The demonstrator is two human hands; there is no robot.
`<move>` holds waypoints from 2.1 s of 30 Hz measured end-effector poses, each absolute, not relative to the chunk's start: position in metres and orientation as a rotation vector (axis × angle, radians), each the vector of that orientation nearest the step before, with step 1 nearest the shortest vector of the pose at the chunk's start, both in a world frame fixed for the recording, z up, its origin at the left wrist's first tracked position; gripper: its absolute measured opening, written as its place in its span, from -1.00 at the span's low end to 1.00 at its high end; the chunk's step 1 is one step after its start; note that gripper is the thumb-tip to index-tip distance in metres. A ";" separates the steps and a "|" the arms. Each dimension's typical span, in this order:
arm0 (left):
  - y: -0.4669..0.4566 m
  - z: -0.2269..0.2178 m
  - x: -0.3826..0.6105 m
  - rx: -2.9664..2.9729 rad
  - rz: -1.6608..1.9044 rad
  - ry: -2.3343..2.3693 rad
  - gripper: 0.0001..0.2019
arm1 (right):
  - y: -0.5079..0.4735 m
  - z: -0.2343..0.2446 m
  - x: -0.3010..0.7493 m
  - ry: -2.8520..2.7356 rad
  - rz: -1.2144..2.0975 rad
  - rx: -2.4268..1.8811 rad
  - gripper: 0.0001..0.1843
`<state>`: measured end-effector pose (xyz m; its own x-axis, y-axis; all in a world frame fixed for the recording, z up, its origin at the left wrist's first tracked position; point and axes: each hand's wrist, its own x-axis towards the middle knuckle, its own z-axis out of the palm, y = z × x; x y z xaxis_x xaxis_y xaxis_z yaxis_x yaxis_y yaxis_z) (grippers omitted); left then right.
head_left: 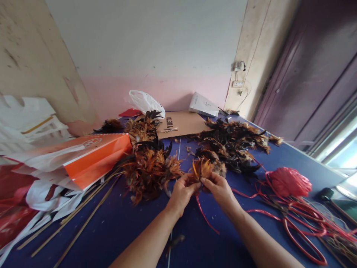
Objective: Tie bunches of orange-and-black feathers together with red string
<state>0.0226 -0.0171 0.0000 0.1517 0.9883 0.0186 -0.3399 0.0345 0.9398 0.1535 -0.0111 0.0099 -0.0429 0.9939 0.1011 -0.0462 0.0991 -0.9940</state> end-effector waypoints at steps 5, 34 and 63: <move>-0.016 -0.001 0.023 1.021 1.186 0.865 -0.82 | -0.012 0.013 0.155 -1.273 1.134 -1.069 -0.70; 0.006 0.019 -0.034 2.280 1.740 1.718 -0.78 | 0.019 0.013 0.218 -1.426 0.378 -1.544 -0.70; -0.011 -0.001 0.017 1.436 1.143 1.044 -0.79 | 0.001 0.003 0.170 -1.335 1.287 -1.198 -0.74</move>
<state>0.0174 -0.0113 -0.0009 0.1859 0.9734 0.1338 0.0449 -0.1445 0.9885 0.1699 0.0007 0.0025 -0.1248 0.9920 -0.0183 0.0550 -0.0115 -0.9984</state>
